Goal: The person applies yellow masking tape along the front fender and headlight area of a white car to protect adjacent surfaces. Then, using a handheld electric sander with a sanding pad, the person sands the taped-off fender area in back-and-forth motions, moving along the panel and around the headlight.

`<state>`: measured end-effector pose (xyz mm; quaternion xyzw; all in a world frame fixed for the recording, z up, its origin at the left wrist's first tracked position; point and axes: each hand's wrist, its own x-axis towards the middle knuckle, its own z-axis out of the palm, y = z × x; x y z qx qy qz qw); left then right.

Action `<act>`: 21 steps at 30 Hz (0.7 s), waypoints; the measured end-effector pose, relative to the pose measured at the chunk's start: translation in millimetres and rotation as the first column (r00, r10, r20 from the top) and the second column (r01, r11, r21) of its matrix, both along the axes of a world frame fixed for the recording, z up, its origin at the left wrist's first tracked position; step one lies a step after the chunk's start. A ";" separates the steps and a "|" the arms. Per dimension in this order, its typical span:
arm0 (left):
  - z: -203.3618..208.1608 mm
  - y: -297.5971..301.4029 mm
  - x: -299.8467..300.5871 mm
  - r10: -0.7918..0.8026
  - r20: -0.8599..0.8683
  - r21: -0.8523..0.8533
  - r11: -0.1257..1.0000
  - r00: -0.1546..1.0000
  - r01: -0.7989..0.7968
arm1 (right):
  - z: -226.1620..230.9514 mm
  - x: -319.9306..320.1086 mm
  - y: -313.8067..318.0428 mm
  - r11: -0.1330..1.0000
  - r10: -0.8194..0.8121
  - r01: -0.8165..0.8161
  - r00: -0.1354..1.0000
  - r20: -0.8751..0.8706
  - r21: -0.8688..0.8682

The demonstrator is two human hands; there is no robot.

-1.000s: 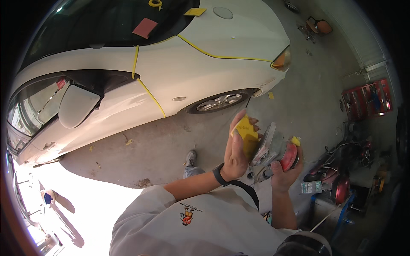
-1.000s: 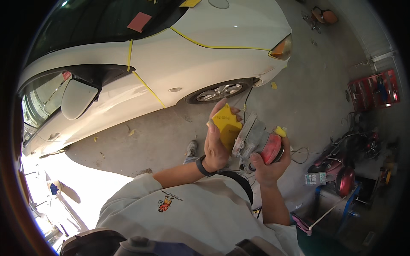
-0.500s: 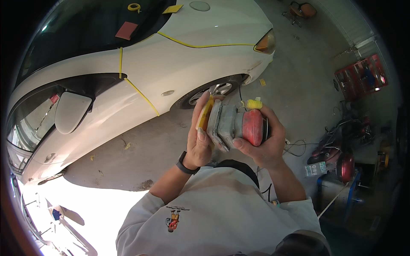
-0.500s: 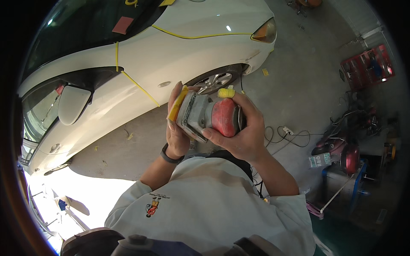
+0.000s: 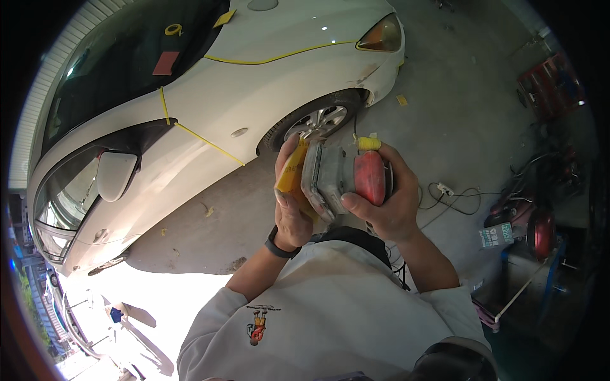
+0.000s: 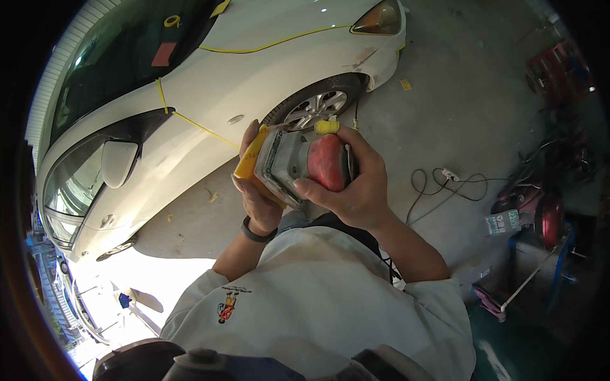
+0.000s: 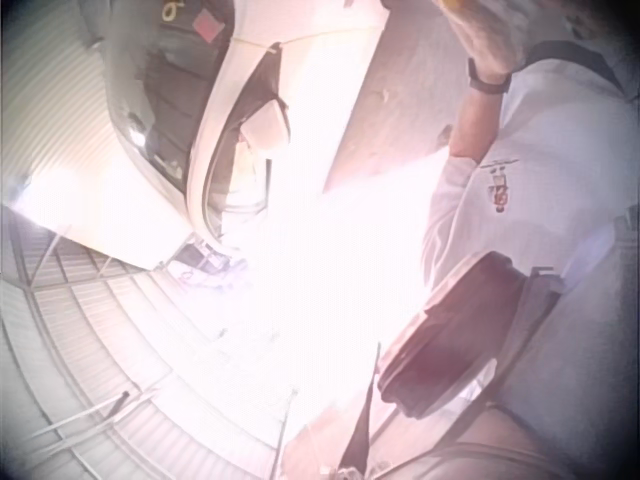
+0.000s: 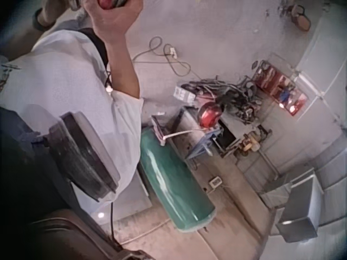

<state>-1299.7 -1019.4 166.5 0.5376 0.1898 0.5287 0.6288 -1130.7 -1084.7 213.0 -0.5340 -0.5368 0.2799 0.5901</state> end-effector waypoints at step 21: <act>-28.2 288.0 -24.9 0.717 -0.569 0.804 0.588 0.402 0.089 | -65.3 130.4 -118.7 0.878 -0.470 0.443 0.870 -0.147 -0.184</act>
